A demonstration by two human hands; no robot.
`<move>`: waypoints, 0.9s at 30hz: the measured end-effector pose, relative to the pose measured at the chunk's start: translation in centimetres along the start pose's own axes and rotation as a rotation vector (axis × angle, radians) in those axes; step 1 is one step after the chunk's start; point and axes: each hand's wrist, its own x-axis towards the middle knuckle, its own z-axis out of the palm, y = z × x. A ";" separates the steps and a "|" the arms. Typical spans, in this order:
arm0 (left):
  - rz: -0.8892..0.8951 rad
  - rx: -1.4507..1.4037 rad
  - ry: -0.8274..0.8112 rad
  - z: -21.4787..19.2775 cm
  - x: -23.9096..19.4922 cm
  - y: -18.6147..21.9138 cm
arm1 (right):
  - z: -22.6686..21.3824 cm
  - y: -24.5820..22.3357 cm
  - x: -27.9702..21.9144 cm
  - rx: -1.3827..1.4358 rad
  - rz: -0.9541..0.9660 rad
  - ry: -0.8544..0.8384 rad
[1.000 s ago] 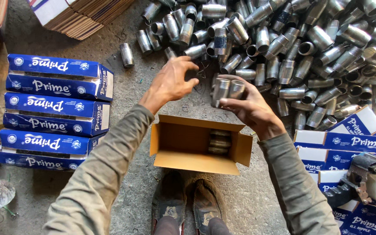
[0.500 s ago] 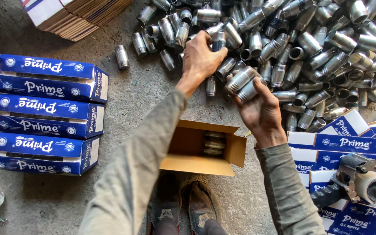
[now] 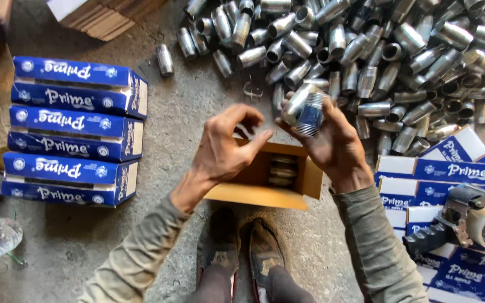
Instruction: The person assembles a cardboard box, seals the bottom with a tape dispenser, and fills the box with metal pipe nipples taken from a large pile on the floor.
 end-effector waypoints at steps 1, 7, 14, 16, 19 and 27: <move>-0.031 0.075 -0.118 -0.5 -1.4 -0.8 | 0.6 -0.1 -0.8 -0.105 -0.016 -0.014; -0.026 0.440 -0.450 -2.4 -7.2 -3.7 | 3.3 0.9 -4.9 -1.247 -0.133 -0.394; -0.027 0.407 -0.439 -2.7 -8.5 -2.7 | 0.9 6.2 -2.4 -1.831 -0.052 -0.582; -0.023 0.406 -0.434 -2.8 -9.2 -3.3 | 1.3 6.6 -2.2 -1.889 -0.006 -0.590; -0.011 0.400 -0.425 -2.9 -9.8 -3.8 | 1.4 7.5 -1.6 -1.984 0.067 -0.581; -0.095 0.420 -0.405 -2.2 -12.0 -6.4 | -4.6 9.8 -1.1 -2.257 0.000 -0.480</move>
